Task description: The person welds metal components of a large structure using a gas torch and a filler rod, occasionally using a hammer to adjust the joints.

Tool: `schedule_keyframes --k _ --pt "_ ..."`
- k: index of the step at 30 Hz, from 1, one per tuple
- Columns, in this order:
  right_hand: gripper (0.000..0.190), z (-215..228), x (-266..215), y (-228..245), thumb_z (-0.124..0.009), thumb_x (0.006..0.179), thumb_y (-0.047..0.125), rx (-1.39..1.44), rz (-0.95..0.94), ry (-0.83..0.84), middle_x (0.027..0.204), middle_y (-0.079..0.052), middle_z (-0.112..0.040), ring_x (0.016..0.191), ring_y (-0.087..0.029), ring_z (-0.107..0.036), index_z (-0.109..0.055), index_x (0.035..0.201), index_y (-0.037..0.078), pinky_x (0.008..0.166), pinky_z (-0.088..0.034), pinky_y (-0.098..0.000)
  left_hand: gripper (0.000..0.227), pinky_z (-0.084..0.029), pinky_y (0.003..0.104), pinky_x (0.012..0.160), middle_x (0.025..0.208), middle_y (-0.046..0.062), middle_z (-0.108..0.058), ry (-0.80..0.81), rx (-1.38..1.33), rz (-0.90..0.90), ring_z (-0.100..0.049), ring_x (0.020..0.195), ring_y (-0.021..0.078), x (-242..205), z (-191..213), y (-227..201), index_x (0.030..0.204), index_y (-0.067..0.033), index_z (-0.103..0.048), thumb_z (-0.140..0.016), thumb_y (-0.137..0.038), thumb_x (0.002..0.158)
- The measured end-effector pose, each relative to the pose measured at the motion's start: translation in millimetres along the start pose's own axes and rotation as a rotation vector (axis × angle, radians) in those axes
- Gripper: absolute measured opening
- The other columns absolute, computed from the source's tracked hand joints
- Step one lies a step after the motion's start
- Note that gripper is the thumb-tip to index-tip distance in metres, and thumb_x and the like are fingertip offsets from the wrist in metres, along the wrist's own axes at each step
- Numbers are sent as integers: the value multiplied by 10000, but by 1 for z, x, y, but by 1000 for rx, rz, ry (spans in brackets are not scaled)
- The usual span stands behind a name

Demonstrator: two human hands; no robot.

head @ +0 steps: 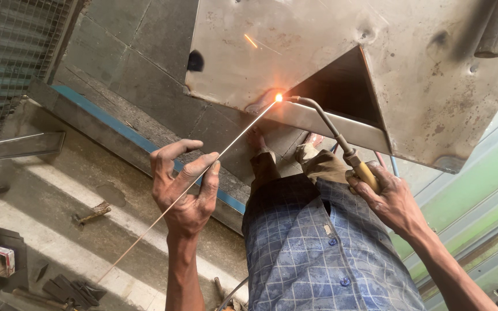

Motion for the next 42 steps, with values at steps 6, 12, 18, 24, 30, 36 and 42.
schedule_keyframes --k 6,12,18,24,30,36,42 --pt "370 1 1 -1 -664 905 349 -6 26 1 625 -109 -657 563 -202 -599 -692 1164 86 580 -495 -408 203 -512 357 1032 1202 29 -632 10 37 -29 -531 1182 210 2 -1 -8 1079 -190 -758 -812 -167 884" --pt "377 1 1 -1 -655 908 357 -34 27 6 629 -122 -665 574 -217 -617 -682 1173 89 605 -503 -422 192 -509 363 1032 1200 27 -634 6 29 1 -537 1183 212 0 -1 -3 1075 -185 -756 -799 -161 889" --pt "376 1 0 0 -658 916 368 -42 -4 14 652 -144 -676 587 -225 -624 -686 1161 85 613 -510 -438 139 -558 293 854 1205 53 -598 -66 -170 117 -581 1084 164 -5 2 12 1045 -167 -746 -764 -151 908" --pt "380 1 -1 5 -654 897 369 26 44 1 737 -96 -763 595 -188 -644 -681 1146 83 612 -522 -404 151 -593 244 831 1229 69 -601 -79 -176 128 -580 1087 149 -8 9 13 1093 -142 -736 -711 -138 944" --pt "368 2 0 3 -655 919 371 -23 7 -2 697 -123 -729 592 -208 -621 -693 1129 72 613 -507 -412 157 -564 306 923 1236 51 -614 -77 -166 114 -572 1154 177 -8 2 11 1108 -134 -733 -692 -146 957" --pt "389 2 -2 3 -659 903 383 -13 27 -15 669 -96 -700 585 -201 -623 -685 1141 76 603 -505 -409 160 -548 328 968 1242 52 -604 -47 -196 150 -571 1153 184 -12 -5 12 1113 -131 -734 -688 -144 960" --pt "386 2 -4 3 -655 910 356 -14 13 -4 678 -124 -704 595 -210 -635 -679 1185 86 610 -513 -413 166 -534 335 970 1222 52 -613 -49 -179 151 -568 1130 184 -12 -9 16 1106 -132 -737 -701 -134 945"
Point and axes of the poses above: each hand's wrist, its own x-axis towards the middle knuckle, its own z-axis out of the back of the hand, y = z × x, the point moved 6 cm from there along x, towards the middle knuckle
